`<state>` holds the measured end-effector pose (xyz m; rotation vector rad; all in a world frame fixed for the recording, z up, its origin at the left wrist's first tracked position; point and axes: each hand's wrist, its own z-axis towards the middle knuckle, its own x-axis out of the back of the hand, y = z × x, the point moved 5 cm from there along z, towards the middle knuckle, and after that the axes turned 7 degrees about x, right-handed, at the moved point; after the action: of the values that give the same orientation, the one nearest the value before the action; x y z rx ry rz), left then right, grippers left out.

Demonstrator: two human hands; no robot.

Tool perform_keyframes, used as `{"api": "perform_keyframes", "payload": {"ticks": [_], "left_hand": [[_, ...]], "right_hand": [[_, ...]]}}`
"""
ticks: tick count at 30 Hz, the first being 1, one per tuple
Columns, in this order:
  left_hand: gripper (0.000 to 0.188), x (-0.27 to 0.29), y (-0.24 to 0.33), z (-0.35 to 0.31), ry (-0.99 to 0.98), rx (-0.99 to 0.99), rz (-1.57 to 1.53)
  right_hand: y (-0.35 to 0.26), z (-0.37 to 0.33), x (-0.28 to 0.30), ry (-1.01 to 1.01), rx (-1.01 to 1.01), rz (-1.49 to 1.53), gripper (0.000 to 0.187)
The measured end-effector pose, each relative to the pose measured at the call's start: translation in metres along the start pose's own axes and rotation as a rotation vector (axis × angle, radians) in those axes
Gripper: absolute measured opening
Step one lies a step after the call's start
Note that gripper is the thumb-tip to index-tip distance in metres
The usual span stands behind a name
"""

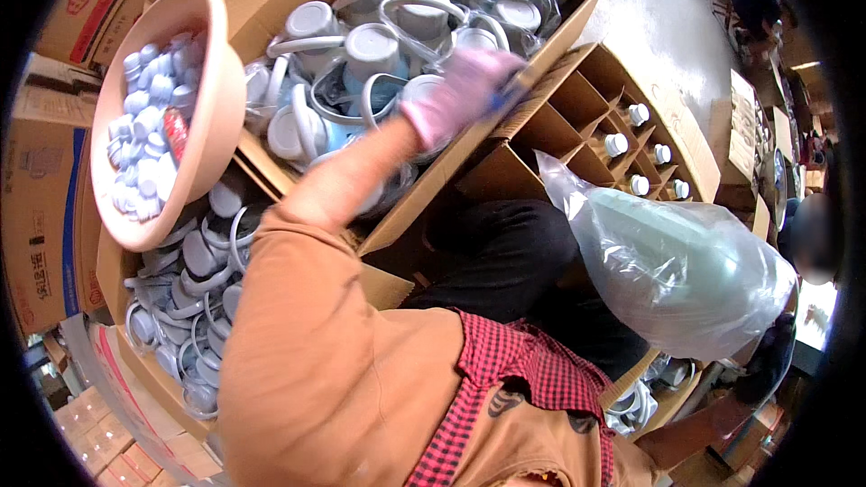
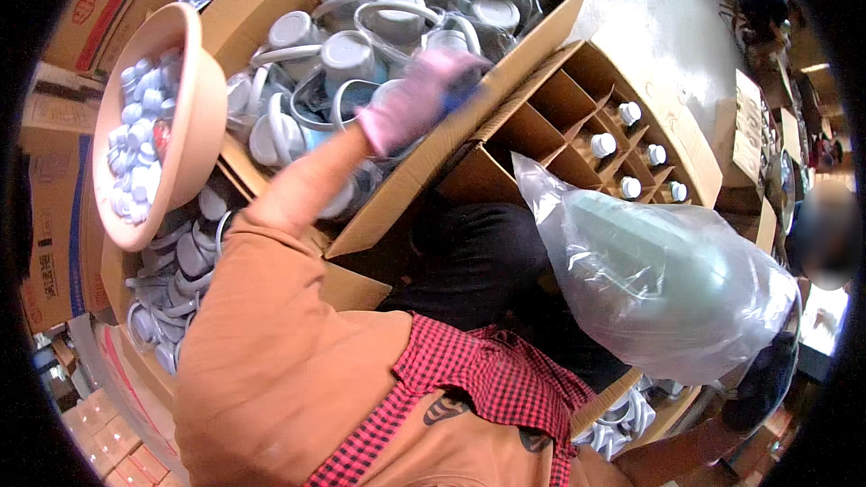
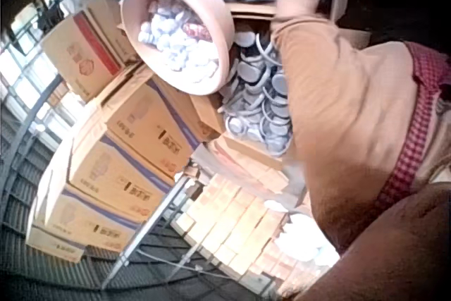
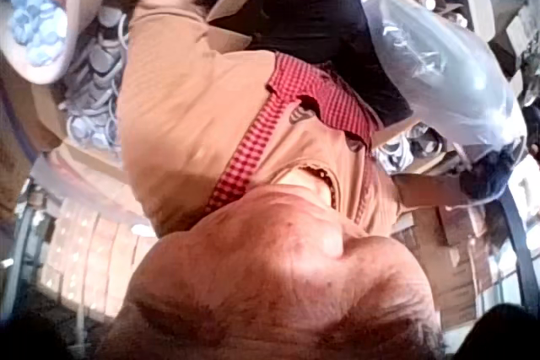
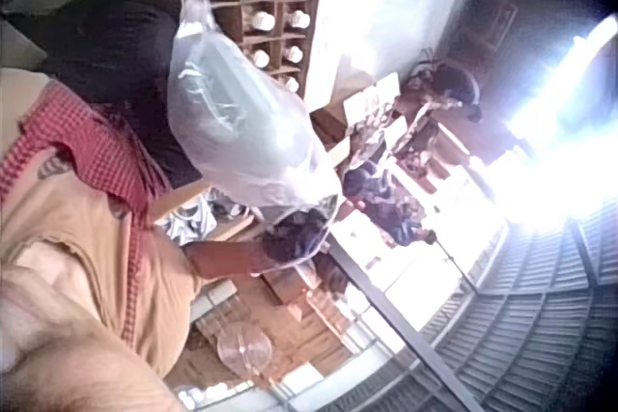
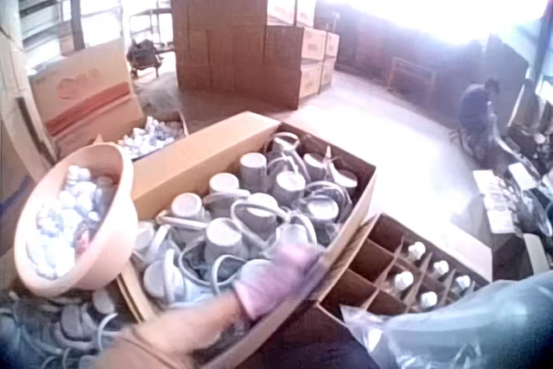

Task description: The person assembles several flasks by inserting metal liners into plastic outer casings, placing a cap on each liner, and then screwing on a large plastic lid.

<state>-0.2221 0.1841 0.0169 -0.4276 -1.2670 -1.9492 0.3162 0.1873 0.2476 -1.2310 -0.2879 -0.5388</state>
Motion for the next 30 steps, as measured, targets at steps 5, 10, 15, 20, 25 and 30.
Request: {"api": "perform_keyframes", "payload": {"ticks": [5, 10, 15, 20, 25, 30], "left_hand": [[0.022, 0.047, -0.116, -0.007, -0.518, 0.288, 0.556], [0.027, 0.064, -0.091, 0.094, 0.058, 0.106, 0.24], [0.025, 0.016, -0.148, 0.178, 0.001, 0.086, 0.441], [0.031, -0.068, -0.1, 0.184, -0.138, 0.158, 0.799], [0.026, -0.076, -0.127, 0.17, -0.336, 0.248, 0.578], [0.027, 0.029, -0.073, 0.171, -0.048, 0.221, 0.013]], "right_hand": [[0.011, 0.022, -0.007, -0.01, 0.028, -0.036, 0.027], [0.013, 0.028, -0.005, 0.014, 0.033, -0.061, 0.028], [0.015, 0.024, 0.003, 0.042, 0.043, -0.082, 0.03], [0.019, 0.014, 0.009, 0.057, 0.059, -0.091, 0.031], [0.014, 0.001, 0.016, 0.047, 0.139, -0.056, 0.032], [0.008, -0.018, -0.008, 0.005, 0.193, 0.029, 0.033]]}}
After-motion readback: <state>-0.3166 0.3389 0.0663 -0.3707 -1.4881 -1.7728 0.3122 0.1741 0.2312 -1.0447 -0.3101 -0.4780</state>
